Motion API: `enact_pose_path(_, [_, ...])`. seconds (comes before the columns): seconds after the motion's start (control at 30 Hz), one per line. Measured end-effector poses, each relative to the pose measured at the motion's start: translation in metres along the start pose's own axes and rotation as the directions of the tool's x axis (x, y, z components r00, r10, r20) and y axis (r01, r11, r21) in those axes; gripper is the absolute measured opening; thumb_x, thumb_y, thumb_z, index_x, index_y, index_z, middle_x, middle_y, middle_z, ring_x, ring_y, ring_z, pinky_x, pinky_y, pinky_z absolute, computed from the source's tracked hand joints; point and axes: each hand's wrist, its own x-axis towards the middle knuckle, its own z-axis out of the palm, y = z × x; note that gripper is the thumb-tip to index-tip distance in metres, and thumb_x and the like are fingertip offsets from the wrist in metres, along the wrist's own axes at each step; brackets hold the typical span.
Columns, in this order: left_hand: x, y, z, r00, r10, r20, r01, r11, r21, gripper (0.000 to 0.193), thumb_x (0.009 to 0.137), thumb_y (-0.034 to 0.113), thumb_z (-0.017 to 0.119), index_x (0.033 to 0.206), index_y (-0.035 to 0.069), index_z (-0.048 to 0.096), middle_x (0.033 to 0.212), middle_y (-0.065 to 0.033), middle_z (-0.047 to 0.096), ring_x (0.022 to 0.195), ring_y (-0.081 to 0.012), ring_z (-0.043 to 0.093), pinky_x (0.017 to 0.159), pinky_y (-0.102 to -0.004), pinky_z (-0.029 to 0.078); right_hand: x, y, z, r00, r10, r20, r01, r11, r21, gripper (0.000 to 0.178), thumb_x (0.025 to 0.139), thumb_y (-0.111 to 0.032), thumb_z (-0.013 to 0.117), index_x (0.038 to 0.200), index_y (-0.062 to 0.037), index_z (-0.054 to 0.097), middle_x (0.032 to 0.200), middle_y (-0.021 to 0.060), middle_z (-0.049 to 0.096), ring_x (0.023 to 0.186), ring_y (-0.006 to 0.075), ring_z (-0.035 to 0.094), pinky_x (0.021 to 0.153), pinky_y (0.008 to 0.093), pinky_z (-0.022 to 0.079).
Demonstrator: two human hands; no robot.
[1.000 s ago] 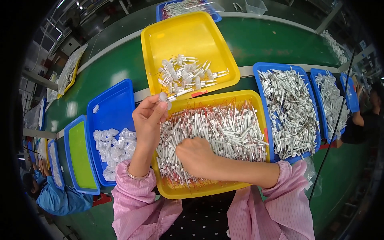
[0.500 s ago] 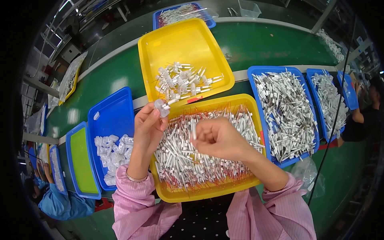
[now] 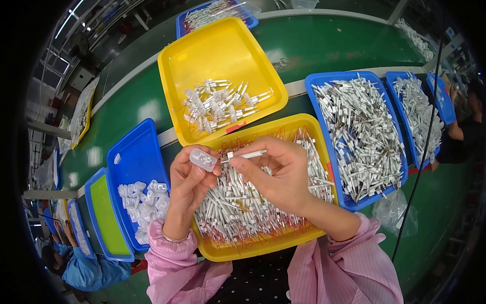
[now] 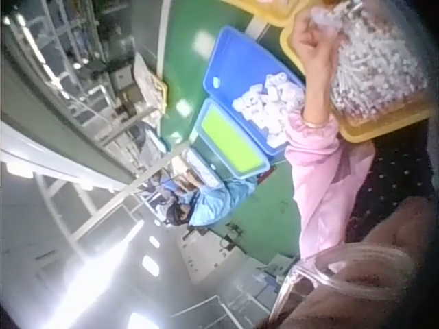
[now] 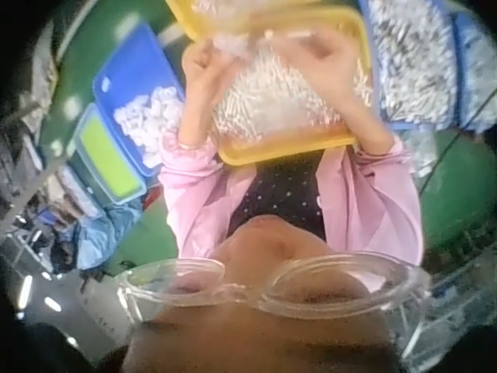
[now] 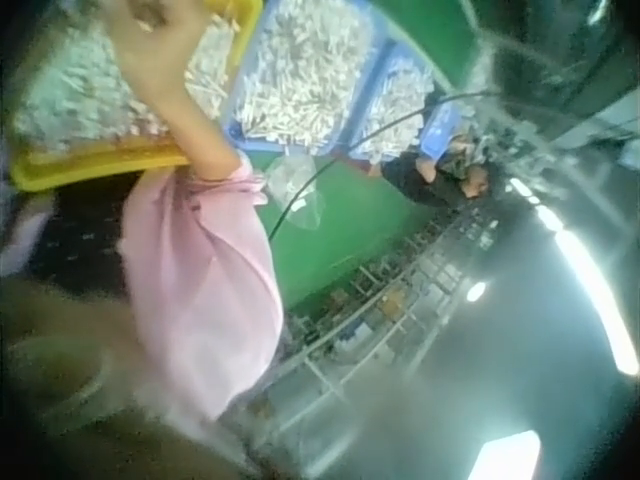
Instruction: The person assembles small plastic connectors and metal components by hand at an industrial workstation.
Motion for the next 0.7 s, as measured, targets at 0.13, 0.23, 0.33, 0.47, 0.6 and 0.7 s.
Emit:
enact_pose_path(0.13, [-0.0012, 0.0008, -0.0007, 1.0, 0.0, -0.009, 0.0, 1.0, -0.006, 0.035, 0.082, 0.011, 0.062, 0.111, -0.003, 0.047, 0.104, -0.0176, 0.056, 0.079, -0.0199, 0.06, 0.056, -0.0242, 0.053, 0.0, 0.0059, 0.0007, 0.997, -0.057, -0.058, 0.052, 0.995, -0.082, 0.009, 0.076, 0.004, 0.065, 0.084, 0.0042, 0.062, 0.077, 0.008, 0.064, 0.063, 0.0069, 0.058, 0.054, 0.0184, 0.047])
enact_pose_path(0.23, [-0.0013, 0.0008, -0.001, 1.0, 0.002, -0.002, -0.002, 1.0, -0.002, 0.035, 0.082, 0.011, 0.062, 0.11, -0.003, 0.048, 0.104, -0.0175, 0.056, 0.079, -0.0199, 0.06, 0.056, -0.0247, 0.053, -0.0001, 0.0051, 0.0031, 0.987, -0.139, -0.085, 0.122, 0.977, -0.173, 0.008, 0.075, 0.003, 0.067, 0.081, 0.0035, 0.062, 0.073, 0.0073, 0.063, 0.06, 0.0062, 0.058, 0.051, 0.0183, 0.045])
enact_pose_path(0.33, [-0.0008, 0.0002, -0.0017, 1.0, 0.01, 0.014, -0.009, 0.999, -0.052, 0.029, 0.082, 0.001, 0.058, 0.109, -0.004, 0.048, 0.104, -0.0191, 0.056, 0.081, -0.0213, 0.06, 0.059, -0.0295, 0.053, 0.0002, 0.006, -0.0001, 0.959, -0.284, 0.01, 0.268, 0.89, -0.369, 0.009, 0.074, 0.006, 0.066, 0.082, 0.0041, 0.061, 0.071, 0.0097, 0.062, 0.056, 0.0092, 0.056, 0.049, 0.0202, 0.042])
enact_pose_path(0.47, [-0.0009, -0.0025, -0.0029, 0.999, 0.034, 0.017, -0.034, 0.999, 0.006, 0.029, 0.081, -0.001, 0.058, 0.108, -0.005, 0.048, 0.103, -0.0188, 0.056, 0.08, -0.0208, 0.061, 0.06, -0.0297, 0.053, 0.001, 0.0067, 0.0054, 0.904, -0.426, 0.026, 0.387, 0.792, -0.471, 0.01, 0.07, 0.002, 0.07, 0.076, 0.0015, 0.062, 0.064, 0.0083, 0.06, 0.049, 0.0107, 0.055, 0.044, 0.0218, 0.041])
enact_pose_path(0.6, [-0.0005, -0.0039, -0.0025, 0.994, 0.106, 0.006, -0.106, 0.983, 0.147, 0.029, 0.08, -0.004, 0.058, 0.108, -0.006, 0.048, 0.103, -0.0183, 0.057, 0.08, -0.02, 0.061, 0.061, -0.0297, 0.053, -0.0005, 0.0079, 0.009, 0.846, -0.527, 0.077, 0.476, 0.683, -0.554, 0.012, 0.066, 0.002, 0.071, 0.073, 0.0008, 0.061, 0.061, 0.009, 0.058, 0.047, 0.015, 0.054, 0.041, 0.024, 0.04])
enact_pose_path(0.7, [0.0, -0.0057, -0.0027, 0.992, 0.123, 0.008, -0.122, 0.976, 0.182, 0.029, 0.08, -0.005, 0.058, 0.108, -0.006, 0.048, 0.103, -0.0183, 0.057, 0.08, -0.0199, 0.061, 0.062, -0.0297, 0.053, 0.0001, 0.0099, 0.007, 0.825, -0.558, 0.088, 0.503, 0.653, -0.566, 0.012, 0.065, 0.002, 0.071, 0.072, 0.001, 0.061, 0.06, 0.0089, 0.057, 0.047, 0.0164, 0.055, 0.04, 0.0246, 0.04])
